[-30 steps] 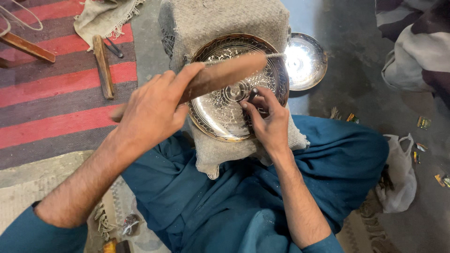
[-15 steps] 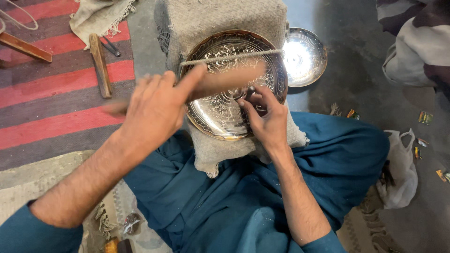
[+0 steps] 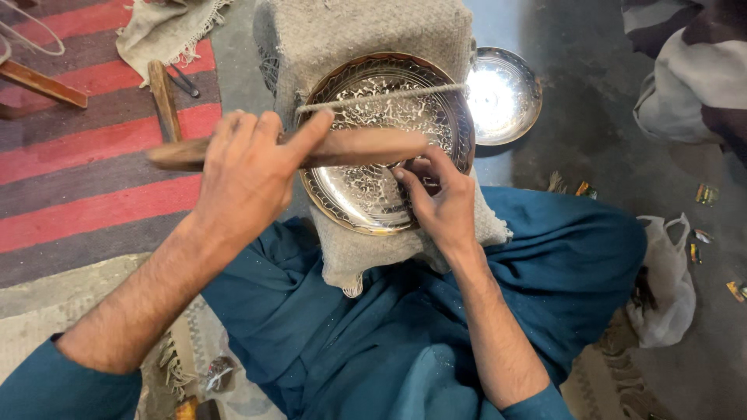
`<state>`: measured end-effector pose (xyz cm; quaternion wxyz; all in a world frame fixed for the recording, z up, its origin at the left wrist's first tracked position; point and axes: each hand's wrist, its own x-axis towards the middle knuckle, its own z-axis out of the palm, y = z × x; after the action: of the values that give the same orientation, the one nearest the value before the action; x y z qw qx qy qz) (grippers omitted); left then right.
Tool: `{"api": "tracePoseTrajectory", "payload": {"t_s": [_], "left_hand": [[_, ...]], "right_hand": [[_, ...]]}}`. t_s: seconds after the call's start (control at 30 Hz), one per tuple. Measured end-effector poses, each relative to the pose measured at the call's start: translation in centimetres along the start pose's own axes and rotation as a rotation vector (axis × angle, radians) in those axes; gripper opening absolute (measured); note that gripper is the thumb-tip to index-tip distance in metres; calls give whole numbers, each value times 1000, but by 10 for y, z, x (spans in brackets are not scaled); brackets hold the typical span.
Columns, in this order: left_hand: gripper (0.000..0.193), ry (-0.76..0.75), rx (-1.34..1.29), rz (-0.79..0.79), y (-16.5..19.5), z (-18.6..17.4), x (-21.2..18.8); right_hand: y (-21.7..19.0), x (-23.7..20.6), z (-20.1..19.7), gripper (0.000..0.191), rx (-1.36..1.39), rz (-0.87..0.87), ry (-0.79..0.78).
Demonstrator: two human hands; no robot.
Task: The person sits cross-legged on the floor with an engraved brass tray resting on a cloth cushion, and hammers a small punch against the tray's surface with a wooden mallet, repositioning the punch repeatedly to work the decorative pattern. They occasionally rotate the tray and reposition the punch with their fingers between hammer strikes.
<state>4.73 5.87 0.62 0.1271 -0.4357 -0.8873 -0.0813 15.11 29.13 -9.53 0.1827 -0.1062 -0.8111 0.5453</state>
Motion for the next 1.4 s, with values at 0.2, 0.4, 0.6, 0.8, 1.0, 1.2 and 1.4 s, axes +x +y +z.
{"api": "tracePoseTrajectory", "payload": {"t_s": [0.2,0.4,0.6,0.8,1.0,1.2,1.4], "left_hand": [[72,20,17,-21,0,1,2],[71,26,34,-13,-1,2,6],[73,52,50,2,0,3,9],[71,63,28,3,0,3,11],[71,35,131,18,4,5,14],[77,-77,-310,-123,5,3,18],[77,-19,-5,18,2,-3,28]], "right_hand": [[1,0,-1,34,9,-6,6],[0,1,-2,31,11,-2,3],[-1,1,-6,32,-17,-42,6],[-3,1,-7,33,37,-27,-12],[-3,2,-9,34,5,-80,33],[3,8,-6,37,143,-3,63],[4,10,-3,36,55,-34,70]]}}
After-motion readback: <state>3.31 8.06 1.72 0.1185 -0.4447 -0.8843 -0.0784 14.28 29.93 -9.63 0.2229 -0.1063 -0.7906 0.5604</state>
